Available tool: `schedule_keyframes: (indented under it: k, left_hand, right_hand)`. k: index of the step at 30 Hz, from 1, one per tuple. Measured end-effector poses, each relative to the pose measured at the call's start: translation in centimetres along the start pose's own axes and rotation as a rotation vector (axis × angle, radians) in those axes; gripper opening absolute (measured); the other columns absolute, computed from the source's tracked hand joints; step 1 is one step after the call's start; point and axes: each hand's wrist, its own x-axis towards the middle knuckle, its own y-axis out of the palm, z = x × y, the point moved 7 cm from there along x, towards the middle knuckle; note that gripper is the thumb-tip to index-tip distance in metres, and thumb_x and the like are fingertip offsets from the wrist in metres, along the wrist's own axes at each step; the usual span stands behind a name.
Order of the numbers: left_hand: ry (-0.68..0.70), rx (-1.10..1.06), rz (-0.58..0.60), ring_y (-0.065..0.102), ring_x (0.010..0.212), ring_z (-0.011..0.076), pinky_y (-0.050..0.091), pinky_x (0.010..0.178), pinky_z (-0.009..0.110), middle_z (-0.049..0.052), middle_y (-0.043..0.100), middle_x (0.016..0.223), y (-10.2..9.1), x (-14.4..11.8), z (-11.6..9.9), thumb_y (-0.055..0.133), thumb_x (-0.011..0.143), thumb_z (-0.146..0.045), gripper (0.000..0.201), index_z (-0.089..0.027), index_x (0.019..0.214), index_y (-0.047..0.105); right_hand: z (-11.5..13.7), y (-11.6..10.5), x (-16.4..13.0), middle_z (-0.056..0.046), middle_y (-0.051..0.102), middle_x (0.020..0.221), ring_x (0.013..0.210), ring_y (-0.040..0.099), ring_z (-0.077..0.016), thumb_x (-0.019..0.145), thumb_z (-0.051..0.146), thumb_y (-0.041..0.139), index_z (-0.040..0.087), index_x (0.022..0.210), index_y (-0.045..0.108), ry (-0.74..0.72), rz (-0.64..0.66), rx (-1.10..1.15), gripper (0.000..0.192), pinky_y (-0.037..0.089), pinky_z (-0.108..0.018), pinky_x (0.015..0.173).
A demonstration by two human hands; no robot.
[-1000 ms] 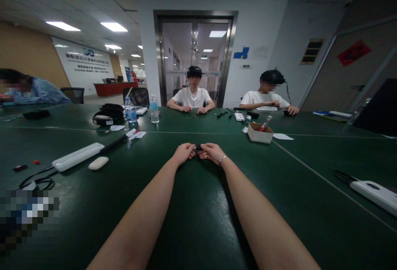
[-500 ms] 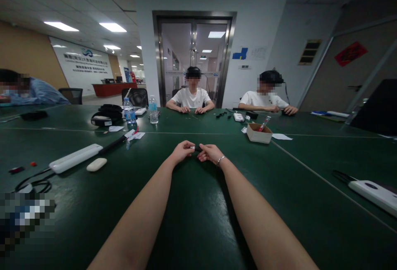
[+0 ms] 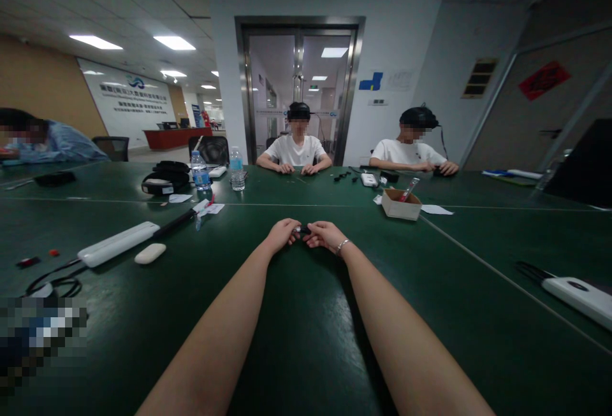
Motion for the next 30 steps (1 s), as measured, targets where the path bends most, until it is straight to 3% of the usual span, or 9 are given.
schedule_keyframes:
  k: [5,9,19,22,30]
  left_hand:
    - [0.059,0.010,0.014,0.045,0.047,0.0067,0.036,0.042,0.016,-0.001,0.050,0.060,0.02,0.15,-0.04,0.046,0.079,-0.026,0.022,-0.014,0.095,0.057]
    - [0.050,0.020,0.039,0.043,0.042,0.0064,0.036,0.041,0.017,-0.001,0.050,0.057,0.09,0.44,0.42,0.039,0.083,-0.031,0.028,-0.014,0.099,0.055]
    - [0.033,-0.036,0.007,0.046,0.049,0.0068,0.043,0.046,0.017,-0.001,0.049,0.062,0.18,0.04,0.10,0.047,0.080,-0.032,0.029,-0.016,0.105,0.053]
    - [0.036,-0.035,0.031,0.043,0.043,0.0063,0.040,0.042,0.016,-0.002,0.048,0.057,0.28,0.21,0.26,0.038,0.084,-0.035,0.033,-0.014,0.105,0.053]
    - [0.088,0.028,0.056,0.041,0.043,0.0066,0.038,0.040,0.016,-0.002,0.047,0.056,0.39,0.19,0.00,0.035,0.084,-0.029,0.032,-0.015,0.104,0.054]
  right_hand:
    - [0.05,0.01,0.01,-0.011,0.065,0.061,0.044,0.061,-0.0122,0.087,0.018,0.052,0.009,0.083,0.051,-0.008,0.000,-0.010,0.010,0.054,-0.020,0.047]
    - [0.05,-0.04,-0.03,-0.011,0.065,0.062,0.045,0.061,-0.0123,0.088,0.016,0.050,0.009,0.084,0.050,-0.010,0.003,-0.007,0.008,0.054,-0.020,0.047]
    - [0.39,0.17,-0.39,-0.010,0.065,0.062,0.046,0.061,-0.0117,0.089,0.011,0.047,0.009,0.087,0.049,-0.027,0.017,0.003,0.003,0.053,-0.019,0.046]
    - [0.40,0.25,-0.40,-0.010,0.065,0.063,0.046,0.062,-0.0119,0.089,0.010,0.047,0.009,0.088,0.049,-0.024,0.025,0.001,0.003,0.053,-0.019,0.046]
    - [0.27,0.20,-0.27,-0.009,0.065,0.063,0.046,0.062,-0.0121,0.086,0.009,0.051,0.009,0.087,0.050,-0.025,0.026,0.018,0.002,0.053,-0.019,0.046]
